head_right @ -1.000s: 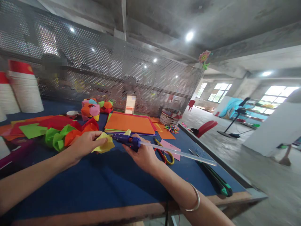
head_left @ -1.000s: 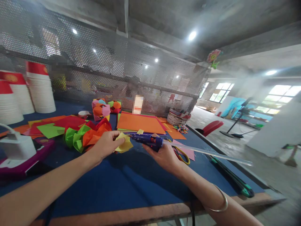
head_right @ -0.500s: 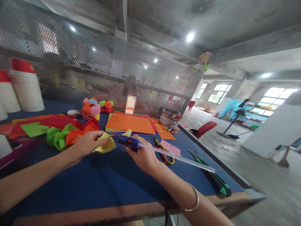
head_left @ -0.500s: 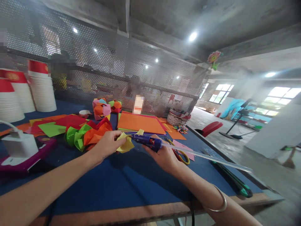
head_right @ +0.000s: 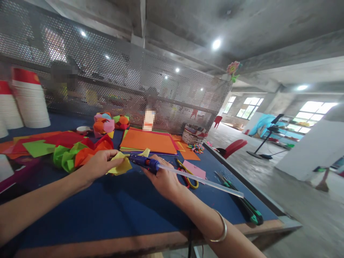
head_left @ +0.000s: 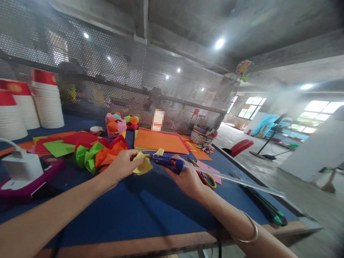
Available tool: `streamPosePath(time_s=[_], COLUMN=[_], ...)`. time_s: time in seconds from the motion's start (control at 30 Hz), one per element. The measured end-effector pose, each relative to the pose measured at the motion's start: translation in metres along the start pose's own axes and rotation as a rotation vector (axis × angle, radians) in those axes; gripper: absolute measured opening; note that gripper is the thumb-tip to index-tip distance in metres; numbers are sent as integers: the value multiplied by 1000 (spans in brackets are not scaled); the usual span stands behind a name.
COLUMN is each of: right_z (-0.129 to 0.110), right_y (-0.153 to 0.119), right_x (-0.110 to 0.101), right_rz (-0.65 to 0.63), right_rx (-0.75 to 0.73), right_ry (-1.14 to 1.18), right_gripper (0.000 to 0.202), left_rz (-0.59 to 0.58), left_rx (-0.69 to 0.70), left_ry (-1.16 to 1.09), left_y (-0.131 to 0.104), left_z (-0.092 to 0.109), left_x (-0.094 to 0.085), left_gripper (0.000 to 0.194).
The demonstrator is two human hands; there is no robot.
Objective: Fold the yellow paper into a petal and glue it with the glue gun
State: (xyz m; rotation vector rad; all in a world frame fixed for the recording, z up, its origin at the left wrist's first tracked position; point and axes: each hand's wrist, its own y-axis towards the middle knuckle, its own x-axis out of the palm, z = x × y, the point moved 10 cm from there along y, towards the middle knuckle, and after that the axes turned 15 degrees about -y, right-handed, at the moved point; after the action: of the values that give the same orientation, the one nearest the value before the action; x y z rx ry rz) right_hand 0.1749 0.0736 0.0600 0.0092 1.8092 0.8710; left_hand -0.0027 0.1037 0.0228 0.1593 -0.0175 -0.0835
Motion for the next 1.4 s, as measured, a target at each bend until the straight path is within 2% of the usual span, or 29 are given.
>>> streamPosePath(time_s=[0.33, 0.63, 0.83, 0.93, 1.0, 1.13, 1.23, 1.3, 1.4], right_z=[0, -1, 4, 25, 48, 98, 124, 137, 143], right_y=[1, 1, -6, -14, -22, -47, -66, -77, -87], right_x=[-3, -5, -7, -12, -14, -10, -10, -10, -8], right_rz=[26, 36, 2, -53, -154, -387, -439, -465, -523], right_rx=[-15, -10, 17, 138, 271, 606, 806, 894, 923], right_ry=[-28, -52, -37, -29, 44, 475, 809, 895, 926], right_gripper=[20, 17, 15, 25, 33, 36, 24, 18, 20], left_rz=[47, 60, 90, 110, 109, 87, 65, 52, 47], left_rx=[-13, -34, -31, -23, -22, -35, -42, -48, -53], left_ry=[28, -7, -36, -44, -52, -76, -93, -100, -95], left_y=[-2, -5, -6, -9, -10, -9, -7, -6, -5], left_z=[8, 12, 19, 23, 23, 17, 13, 11, 8], left_x=[-5, -4, -6, -9, -9, -7, -4, -3, -3], left_gripper=[32, 32, 23, 18, 19, 22, 25, 26, 27])
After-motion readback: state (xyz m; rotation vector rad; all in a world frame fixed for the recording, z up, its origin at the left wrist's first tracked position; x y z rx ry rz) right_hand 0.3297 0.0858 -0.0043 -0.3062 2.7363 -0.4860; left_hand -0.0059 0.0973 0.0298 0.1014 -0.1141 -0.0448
